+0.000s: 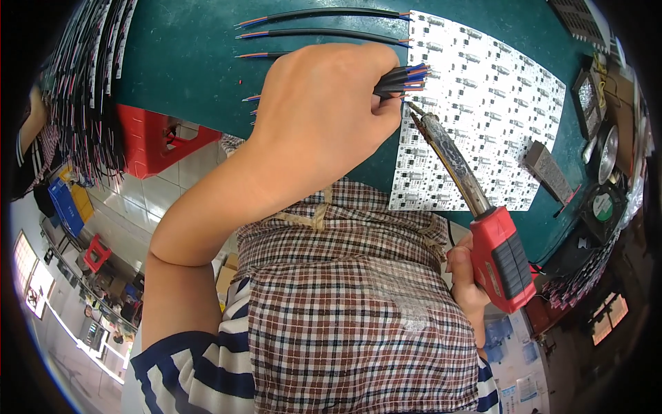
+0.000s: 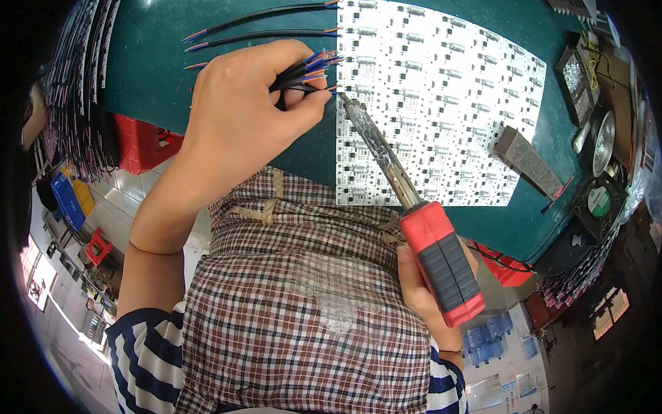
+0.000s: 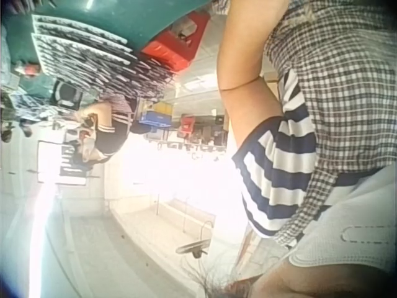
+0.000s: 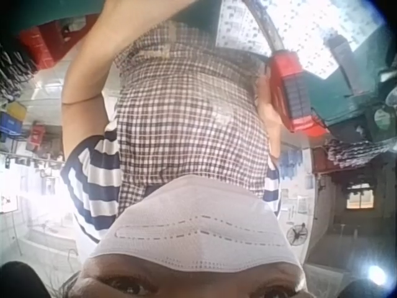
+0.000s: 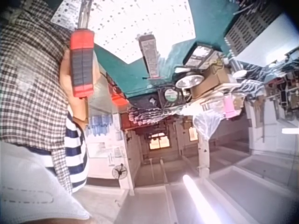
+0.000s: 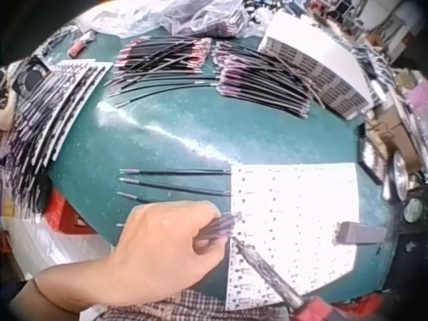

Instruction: The person solders wires to an LED circuit board using a soldering iron station.

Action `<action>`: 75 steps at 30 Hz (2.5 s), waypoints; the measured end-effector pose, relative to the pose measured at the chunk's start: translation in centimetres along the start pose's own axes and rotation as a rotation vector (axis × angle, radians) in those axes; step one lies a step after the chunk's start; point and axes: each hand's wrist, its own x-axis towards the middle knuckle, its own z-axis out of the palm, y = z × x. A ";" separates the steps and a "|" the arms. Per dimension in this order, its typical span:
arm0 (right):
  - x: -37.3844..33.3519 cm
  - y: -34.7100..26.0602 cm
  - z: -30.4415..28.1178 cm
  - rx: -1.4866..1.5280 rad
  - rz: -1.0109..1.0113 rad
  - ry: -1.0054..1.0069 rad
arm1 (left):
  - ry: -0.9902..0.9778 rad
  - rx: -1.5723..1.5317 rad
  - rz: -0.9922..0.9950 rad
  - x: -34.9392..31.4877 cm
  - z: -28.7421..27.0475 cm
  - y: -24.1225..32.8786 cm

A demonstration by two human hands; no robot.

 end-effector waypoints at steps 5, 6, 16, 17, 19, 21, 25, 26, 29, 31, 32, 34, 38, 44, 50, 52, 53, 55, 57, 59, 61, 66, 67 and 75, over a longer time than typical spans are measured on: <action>-0.4 0.2 0.3 -0.029 -0.086 0.056 | 0.005 0.032 0.040 0.1 -0.2 0.2; -0.4 0.3 0.3 -0.028 -0.087 0.056 | 0.001 0.058 0.048 0.2 -0.3 0.2; -0.4 0.1 0.8 0.069 -0.055 0.104 | -0.024 0.009 0.074 -0.1 -0.5 -0.7; -0.5 0.1 0.8 0.089 -0.042 0.115 | -0.023 0.010 0.076 -0.2 -0.4 -0.8; -0.5 0.1 0.9 0.099 -0.046 0.128 | -0.011 -0.027 0.040 -0.5 -0.2 -1.0; -0.7 0.3 0.8 0.108 -0.047 0.143 | 0.098 0.095 0.119 -0.5 -0.7 -0.3; -1.3 0.4 0.2 0.053 -0.046 0.087 | 0.304 0.139 0.271 -0.6 -1.6 0.3; -1.4 0.2 0.2 0.082 -0.013 0.089 | 0.302 0.134 0.273 -0.8 -1.6 0.7; -1.7 0.7 -0.3 -0.080 -0.053 0.021 | -0.071 -0.121 -0.043 -1.6 -1.7 1.4; -1.8 0.5 0.0 -0.075 -0.022 0.043 | -0.032 -0.142 -0.027 -2.3 -0.2 0.5; -1.9 0.4 0.2 -0.069 0.009 0.064 | 0.008 -0.164 -0.012 -2.5 0.2 0.3; -1.8 0.5 0.4 -0.034 0.024 0.078 | -0.008 -0.123 -0.021 -2.5 0.3 0.4; -1.9 0.4 0.5 0.000 0.077 0.095 | 0.005 -0.065 -0.036 -2.5 0.7 0.3; -0.4 -0.2 0.0 -0.063 -0.036 -0.029 | 0.009 -0.007 -0.031 -2.5 0.9 0.4; -0.7 -0.3 0.9 -0.001 0.047 0.059 | 0.054 -0.006 0.010 -2.5 1.1 0.6; -0.4 -0.4 0.9 0.008 0.018 0.063 | 0.052 0.002 0.012 -2.5 1.2 0.6; -0.2 -0.4 0.9 0.018 -0.011 0.065 | 0.050 0.010 0.013 -2.5 1.2 0.6; -0.4 -0.2 0.4 -0.018 -0.021 0.015 | 0.062 0.007 0.014 -2.6 1.2 0.6; -1.0 0.5 -0.4 -0.056 -0.029 -0.034 | 0.074 0.002 0.017 -2.5 1.2 0.6; -2.1 1.9 -0.6 -0.096 -0.044 -0.020 | 0.054 0.045 0.027 -2.5 1.2 0.6; -1.3 0.7 -0.4 -0.080 -0.044 -0.019 | 0.063 0.035 0.030 -2.5 1.3 0.5; -2.0 0.4 0.4 -0.015 0.141 0.107 | 0.075 0.044 0.036 -2.3 1.1 0.6; -2.1 0.6 0.1 -0.052 0.147 0.077 | 0.048 0.025 0.005 -2.1 1.0 0.6; -1.1 -0.1 0.0 -0.089 0.001 -0.036 | -0.063 -0.011 -0.051 -1.7 0.5 0.3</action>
